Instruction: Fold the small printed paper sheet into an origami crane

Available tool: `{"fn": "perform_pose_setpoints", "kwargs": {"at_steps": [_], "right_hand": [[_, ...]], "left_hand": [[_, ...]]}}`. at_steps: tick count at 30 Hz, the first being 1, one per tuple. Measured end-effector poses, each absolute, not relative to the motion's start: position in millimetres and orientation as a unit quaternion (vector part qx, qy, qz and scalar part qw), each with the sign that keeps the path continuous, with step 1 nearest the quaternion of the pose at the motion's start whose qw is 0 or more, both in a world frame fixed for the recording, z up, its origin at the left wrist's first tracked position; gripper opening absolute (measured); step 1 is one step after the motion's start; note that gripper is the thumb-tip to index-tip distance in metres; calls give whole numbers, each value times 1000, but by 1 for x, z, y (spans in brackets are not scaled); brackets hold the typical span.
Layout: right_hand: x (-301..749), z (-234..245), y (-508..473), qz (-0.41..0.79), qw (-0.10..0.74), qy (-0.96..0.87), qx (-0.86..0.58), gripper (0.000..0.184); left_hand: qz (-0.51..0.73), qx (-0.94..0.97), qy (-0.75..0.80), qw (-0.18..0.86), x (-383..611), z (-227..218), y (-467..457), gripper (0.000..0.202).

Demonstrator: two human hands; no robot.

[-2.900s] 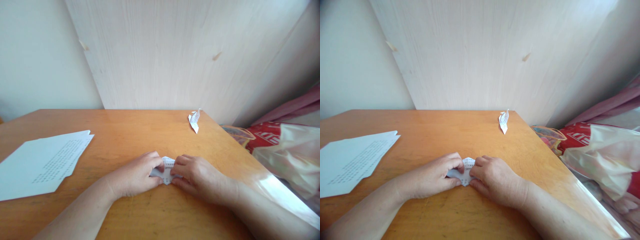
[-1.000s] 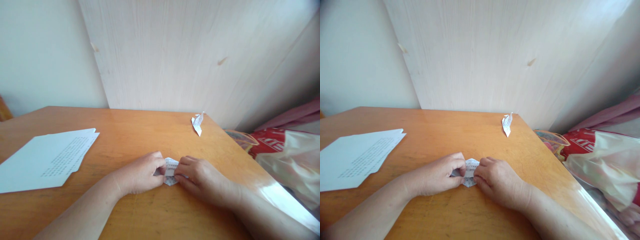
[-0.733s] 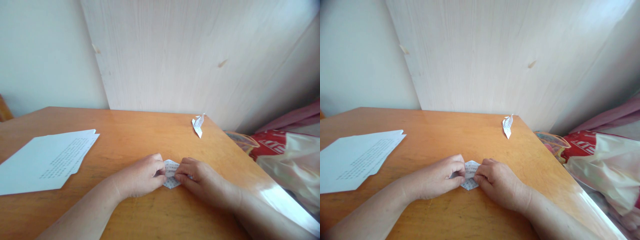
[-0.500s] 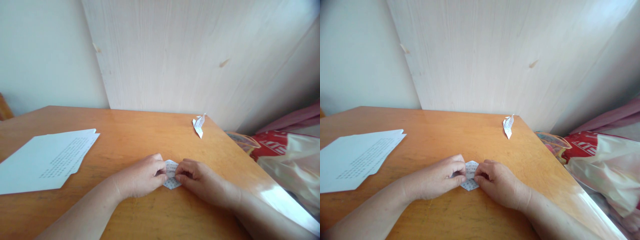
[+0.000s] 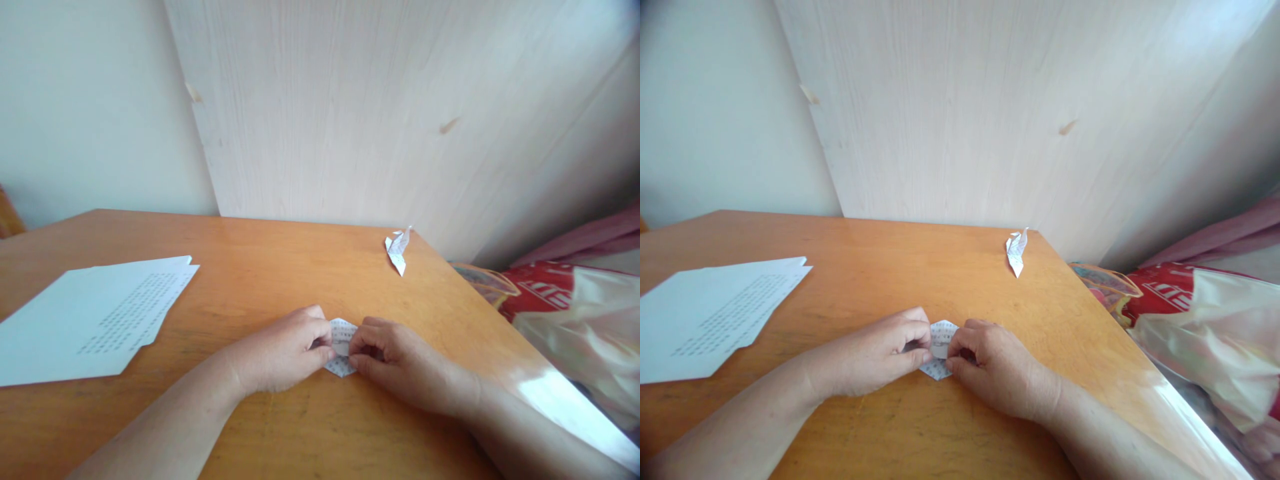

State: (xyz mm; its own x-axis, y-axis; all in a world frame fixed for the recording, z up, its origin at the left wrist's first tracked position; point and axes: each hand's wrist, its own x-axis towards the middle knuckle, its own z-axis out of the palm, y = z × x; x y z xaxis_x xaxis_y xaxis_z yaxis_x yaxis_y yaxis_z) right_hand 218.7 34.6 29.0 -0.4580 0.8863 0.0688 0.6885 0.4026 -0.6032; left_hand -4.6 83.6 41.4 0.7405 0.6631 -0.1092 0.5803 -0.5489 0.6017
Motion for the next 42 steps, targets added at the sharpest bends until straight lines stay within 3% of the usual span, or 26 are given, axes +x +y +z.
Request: {"fn": "perform_pose_setpoints", "kwargs": {"at_steps": [14,30,42], "right_hand": [[220,26,35,259,190,-820,-475,17],[213,23,36,231,176,-777,-558,5],[209,23,38,214,169,-778,-566,4]], "left_hand": [[57,874,349,334,-9,43,82,6],[80,874,381,290,-1,38,80,24],[104,880,395,244,6,30,77,17]]}}
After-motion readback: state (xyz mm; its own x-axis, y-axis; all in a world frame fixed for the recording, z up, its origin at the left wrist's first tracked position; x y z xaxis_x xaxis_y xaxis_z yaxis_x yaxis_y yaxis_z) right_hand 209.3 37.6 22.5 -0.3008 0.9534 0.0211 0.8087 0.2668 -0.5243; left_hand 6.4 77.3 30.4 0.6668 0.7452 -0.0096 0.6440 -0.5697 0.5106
